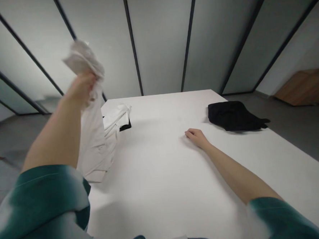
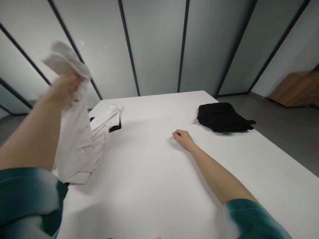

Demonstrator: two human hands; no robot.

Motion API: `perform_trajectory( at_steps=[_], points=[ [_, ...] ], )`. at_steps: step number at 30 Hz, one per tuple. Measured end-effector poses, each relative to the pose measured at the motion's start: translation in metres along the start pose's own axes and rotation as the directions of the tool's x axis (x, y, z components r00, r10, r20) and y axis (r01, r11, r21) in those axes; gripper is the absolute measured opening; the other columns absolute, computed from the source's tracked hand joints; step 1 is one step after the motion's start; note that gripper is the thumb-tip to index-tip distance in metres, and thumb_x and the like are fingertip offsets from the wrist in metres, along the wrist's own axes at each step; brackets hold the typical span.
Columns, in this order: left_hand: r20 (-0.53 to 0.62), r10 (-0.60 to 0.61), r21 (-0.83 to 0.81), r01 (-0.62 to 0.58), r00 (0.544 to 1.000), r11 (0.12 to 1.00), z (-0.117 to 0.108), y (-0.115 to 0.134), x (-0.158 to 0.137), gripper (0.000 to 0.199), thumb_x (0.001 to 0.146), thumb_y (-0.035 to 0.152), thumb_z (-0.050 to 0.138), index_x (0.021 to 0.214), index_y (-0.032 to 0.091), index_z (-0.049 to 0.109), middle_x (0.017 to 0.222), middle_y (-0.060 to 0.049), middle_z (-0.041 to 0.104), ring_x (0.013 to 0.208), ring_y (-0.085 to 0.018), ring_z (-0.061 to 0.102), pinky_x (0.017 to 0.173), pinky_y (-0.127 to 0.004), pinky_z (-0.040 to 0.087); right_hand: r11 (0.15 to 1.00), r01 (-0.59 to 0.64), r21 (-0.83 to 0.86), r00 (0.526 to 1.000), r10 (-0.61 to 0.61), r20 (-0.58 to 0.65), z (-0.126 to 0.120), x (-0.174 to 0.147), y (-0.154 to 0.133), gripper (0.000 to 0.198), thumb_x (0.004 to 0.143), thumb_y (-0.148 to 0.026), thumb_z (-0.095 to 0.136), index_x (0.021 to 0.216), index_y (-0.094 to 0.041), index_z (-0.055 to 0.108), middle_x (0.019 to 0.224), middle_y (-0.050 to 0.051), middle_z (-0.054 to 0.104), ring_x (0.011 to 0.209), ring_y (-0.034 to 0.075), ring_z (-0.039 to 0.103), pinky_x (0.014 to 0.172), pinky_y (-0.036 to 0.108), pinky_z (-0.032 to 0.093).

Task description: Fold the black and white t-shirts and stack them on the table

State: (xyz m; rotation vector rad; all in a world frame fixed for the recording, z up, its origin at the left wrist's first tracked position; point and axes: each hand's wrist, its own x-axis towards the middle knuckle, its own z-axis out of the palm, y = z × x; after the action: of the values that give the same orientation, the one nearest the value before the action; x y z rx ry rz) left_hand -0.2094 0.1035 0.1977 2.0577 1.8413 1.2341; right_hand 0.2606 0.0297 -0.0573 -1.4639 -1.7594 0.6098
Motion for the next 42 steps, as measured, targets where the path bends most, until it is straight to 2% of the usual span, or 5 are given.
perform_trajectory(
  at_steps=[4,10,15,23,42],
  points=[
    [0.387,-0.334,0.218,0.267,0.86,0.939,0.049,-0.057,-0.045,0.05,0.083,0.052,0.063,0.118,0.017,0.067,0.129,-0.01,0.067,0.123,-0.028,0.06,0.103,-0.041,0.048,1.0,-0.002,-0.018,0.999,0.003,0.035,0.001,0.001,0.002,0.033,0.077,-0.05,0.047,0.061,-0.022,0.057,0.056,0.0,0.054,0.059,0.017,0.048,0.058,0.029,0.035],
    [0.426,-0.375,0.536,0.104,0.823,0.838,0.102,-0.113,-0.103,0.056,0.074,0.043,0.062,0.121,0.014,0.067,0.135,-0.016,0.063,0.128,-0.034,0.056,0.106,-0.037,0.044,0.999,0.012,-0.051,0.999,-0.01,0.034,0.004,0.002,0.005,0.032,0.078,-0.048,0.047,0.064,-0.022,0.058,0.058,0.001,0.057,0.06,0.017,0.049,0.06,0.029,0.035],
    [0.333,-0.103,0.501,-0.083,0.937,0.862,0.144,-0.076,-0.124,0.056,0.084,0.04,0.053,0.134,0.014,0.057,0.136,-0.017,0.062,0.127,-0.033,0.057,0.107,-0.044,0.042,0.997,0.027,-0.072,1.0,-0.026,0.011,0.005,0.002,0.004,0.03,0.078,-0.046,0.047,0.065,-0.022,0.058,0.058,0.0,0.057,0.059,0.017,0.049,0.059,0.029,0.035],
    [0.509,0.179,0.173,-0.304,0.842,0.937,0.251,0.011,-0.183,0.044,0.088,0.038,0.055,0.127,0.019,0.061,0.136,-0.014,0.06,0.127,-0.031,0.054,0.108,-0.046,0.042,0.995,0.034,-0.096,0.998,-0.039,-0.05,0.006,0.002,0.002,0.019,0.078,-0.034,0.05,0.075,-0.022,0.064,0.07,0.003,0.066,0.068,0.019,0.056,0.068,0.031,0.042],
    [0.479,0.2,0.125,-0.291,0.855,0.948,0.254,0.006,-0.188,0.038,0.089,0.036,0.054,0.12,0.018,0.065,0.138,-0.014,0.059,0.129,-0.031,0.052,0.111,-0.048,0.041,0.641,-0.389,-0.661,0.884,0.059,-0.463,-0.085,0.03,0.062,0.052,0.083,-0.033,0.059,0.131,-0.014,0.06,0.144,0.025,0.047,0.131,0.043,0.037,0.103,0.063,0.027]
  ],
)
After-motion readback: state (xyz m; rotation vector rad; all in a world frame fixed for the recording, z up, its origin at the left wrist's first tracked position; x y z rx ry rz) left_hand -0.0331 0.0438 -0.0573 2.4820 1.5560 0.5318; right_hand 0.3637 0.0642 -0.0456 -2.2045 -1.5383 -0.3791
